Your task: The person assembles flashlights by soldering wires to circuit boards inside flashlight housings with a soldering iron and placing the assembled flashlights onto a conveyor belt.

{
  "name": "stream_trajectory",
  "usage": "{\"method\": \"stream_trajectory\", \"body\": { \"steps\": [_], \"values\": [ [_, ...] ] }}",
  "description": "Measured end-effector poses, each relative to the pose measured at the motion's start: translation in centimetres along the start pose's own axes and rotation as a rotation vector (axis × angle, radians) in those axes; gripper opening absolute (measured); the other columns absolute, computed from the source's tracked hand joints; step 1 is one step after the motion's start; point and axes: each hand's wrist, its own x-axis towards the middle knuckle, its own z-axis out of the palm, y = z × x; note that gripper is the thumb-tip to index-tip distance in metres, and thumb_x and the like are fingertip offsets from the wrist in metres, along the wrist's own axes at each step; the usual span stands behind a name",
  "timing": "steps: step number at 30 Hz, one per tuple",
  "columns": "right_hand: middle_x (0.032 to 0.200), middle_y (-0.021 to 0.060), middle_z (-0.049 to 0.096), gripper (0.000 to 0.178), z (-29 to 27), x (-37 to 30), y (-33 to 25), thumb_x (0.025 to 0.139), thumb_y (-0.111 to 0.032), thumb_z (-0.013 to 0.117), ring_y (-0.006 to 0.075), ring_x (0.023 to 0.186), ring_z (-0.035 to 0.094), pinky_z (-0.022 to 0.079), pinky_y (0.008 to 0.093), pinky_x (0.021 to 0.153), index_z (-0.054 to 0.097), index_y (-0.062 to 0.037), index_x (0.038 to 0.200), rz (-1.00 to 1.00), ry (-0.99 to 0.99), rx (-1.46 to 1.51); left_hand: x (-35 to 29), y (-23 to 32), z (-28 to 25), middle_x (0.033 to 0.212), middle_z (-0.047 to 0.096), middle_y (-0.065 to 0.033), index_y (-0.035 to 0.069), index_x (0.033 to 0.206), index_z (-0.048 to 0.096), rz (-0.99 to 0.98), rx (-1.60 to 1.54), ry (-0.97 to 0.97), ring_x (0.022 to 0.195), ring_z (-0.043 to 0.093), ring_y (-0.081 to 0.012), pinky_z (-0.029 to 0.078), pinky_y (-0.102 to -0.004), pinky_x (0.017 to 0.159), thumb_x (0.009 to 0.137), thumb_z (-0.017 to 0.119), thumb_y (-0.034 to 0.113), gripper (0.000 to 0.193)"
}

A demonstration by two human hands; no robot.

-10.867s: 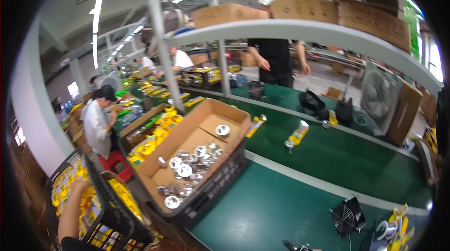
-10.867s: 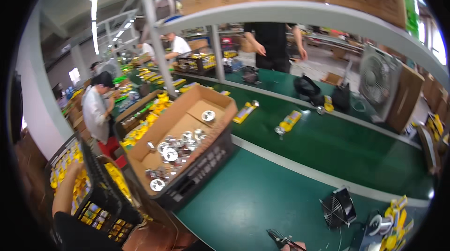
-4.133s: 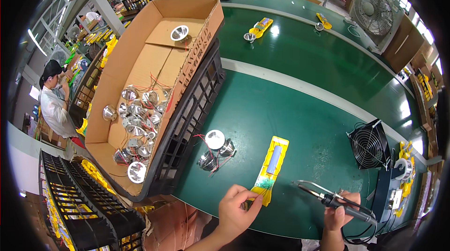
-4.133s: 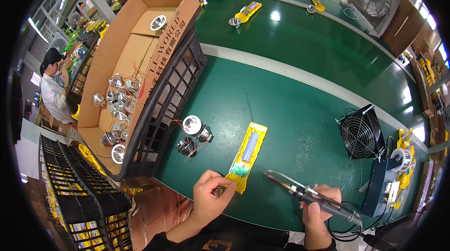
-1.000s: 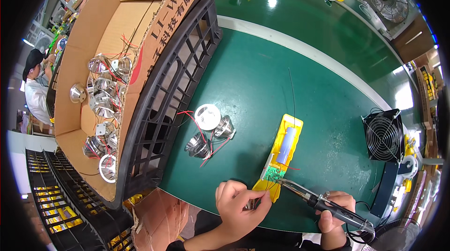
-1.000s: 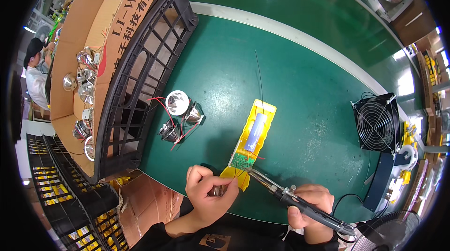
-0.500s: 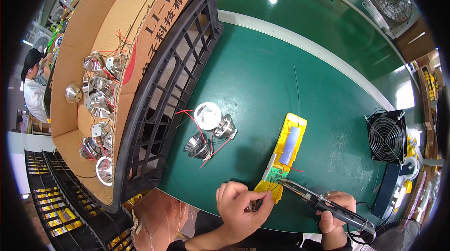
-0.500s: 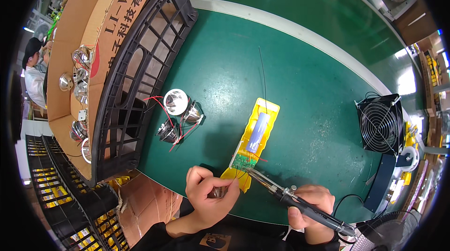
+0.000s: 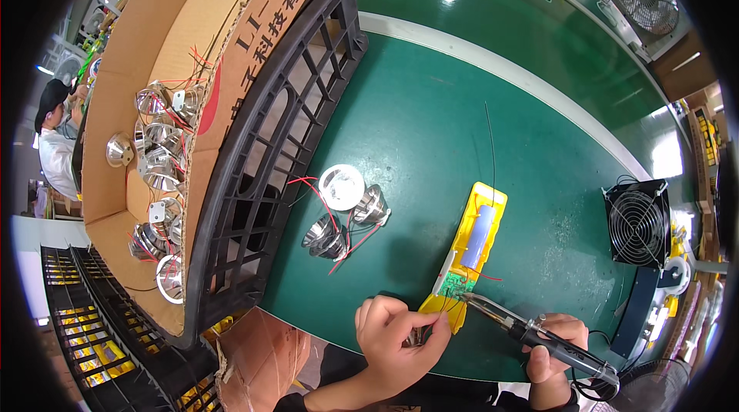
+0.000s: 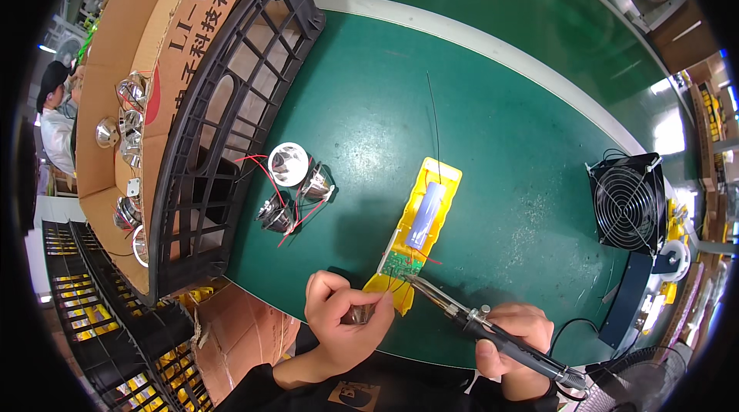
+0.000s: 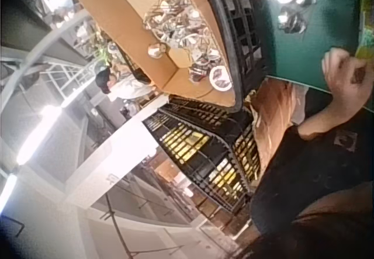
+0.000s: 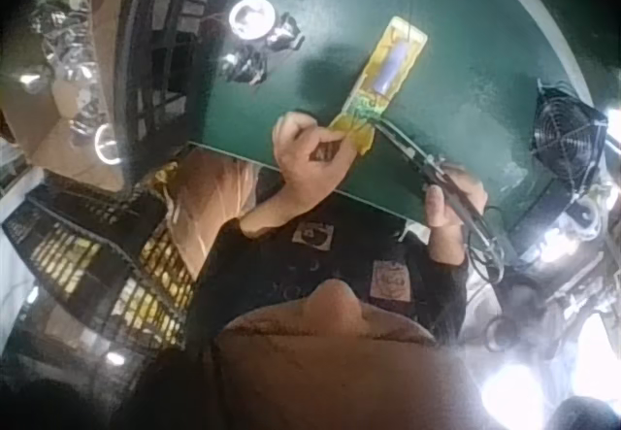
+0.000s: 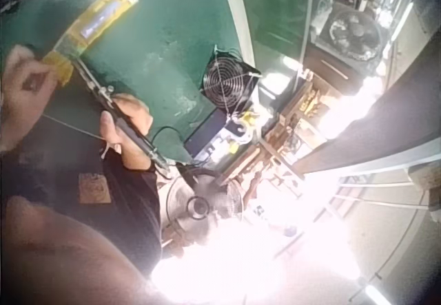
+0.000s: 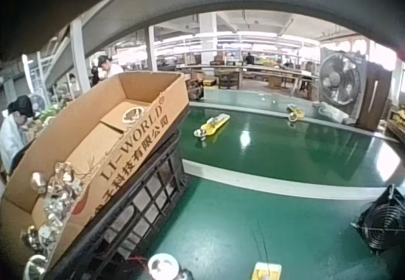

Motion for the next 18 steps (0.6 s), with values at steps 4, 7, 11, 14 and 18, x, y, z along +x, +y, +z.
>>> {"method": "stream_trajectory", "body": {
  "steps": [4, 7, 11, 14, 18],
  "values": [
    [0.048, 0.0009, 0.047, 0.037, 0.3, -0.2, 0.1, 0.076, -0.034, 0.061, 0.0092, 0.039, 0.046, 0.041, 0.0209, 0.042, 0.042, -0.0029, 0.078, -0.018, 0.07, -0.05, -0.1, -0.1, 0.0, 0.066, 0.039, -0.0014, 0.007, 0.061, 0.059, -0.01, -0.007, 0.001, 0.059, 0.038, -0.0145, 0.029, -0.0254, 0.051, 0.055, 0.071, 0.002, 0.015],
    [0.048, 0.001, 0.047, 0.037, 0.1, -0.2, 0.1, 0.076, -0.034, 0.06, 0.0091, 0.039, 0.046, 0.041, 0.0213, 0.041, 0.041, -0.0028, 0.078, -0.053, 0.095, -0.076, 0.1, -0.1, 0.0, 0.066, 0.038, -0.0013, 0.007, 0.062, 0.059, 0.003, -0.009, 0.006, 0.058, 0.038, -0.014, 0.029, -0.0251, 0.051, 0.055, 0.071, 0.002, 0.015],
    [0.048, 0.0018, 0.047, 0.037, 0.0, -0.2, 0.1, 0.076, -0.033, 0.06, 0.0094, 0.039, 0.046, 0.042, 0.0223, 0.042, 0.042, -0.0019, 0.078, -0.079, 0.08, -0.054, -0.1, 0.1, 0.0, 0.067, 0.04, -0.0019, 0.007, 0.062, 0.059, -0.011, -0.008, 0.022, 0.058, 0.04, -0.0138, 0.032, -0.0249, 0.051, 0.056, 0.07, 0.001, 0.014],
    [0.049, 0.0028, 0.048, 0.036, 0.5, 0.1, -0.4, 0.075, -0.032, 0.061, 0.0097, 0.039, 0.047, 0.043, 0.0228, 0.042, 0.043, -0.0008, 0.078, -0.086, 0.071, 0.032, -0.4, -0.3, 0.1, 0.069, 0.043, -0.0032, 0.006, 0.063, 0.058, 0.072, -0.006, 0.063, 0.059, 0.044, -0.0141, 0.035, -0.0242, 0.052, 0.057, 0.07, 0.0, 0.014],
    [0.058, 0.0102, 0.056, 0.024, -0.8, 0.8, -1.9, 0.068, -0.016, 0.064, 0.021, 0.045, 0.056, 0.047, 0.028, 0.044, 0.049, 0.0001, 0.076, -0.242, 0.029, 0.09, -0.6, 0.6, 0.2, 0.074, 0.047, -0.0053, 0.005, 0.069, 0.059, 0.016, 0.011, 0.042, 0.063, 0.048, -0.0158, 0.038, -0.0247, 0.054, 0.059, 0.069, -0.001, 0.015]
  ]
}}
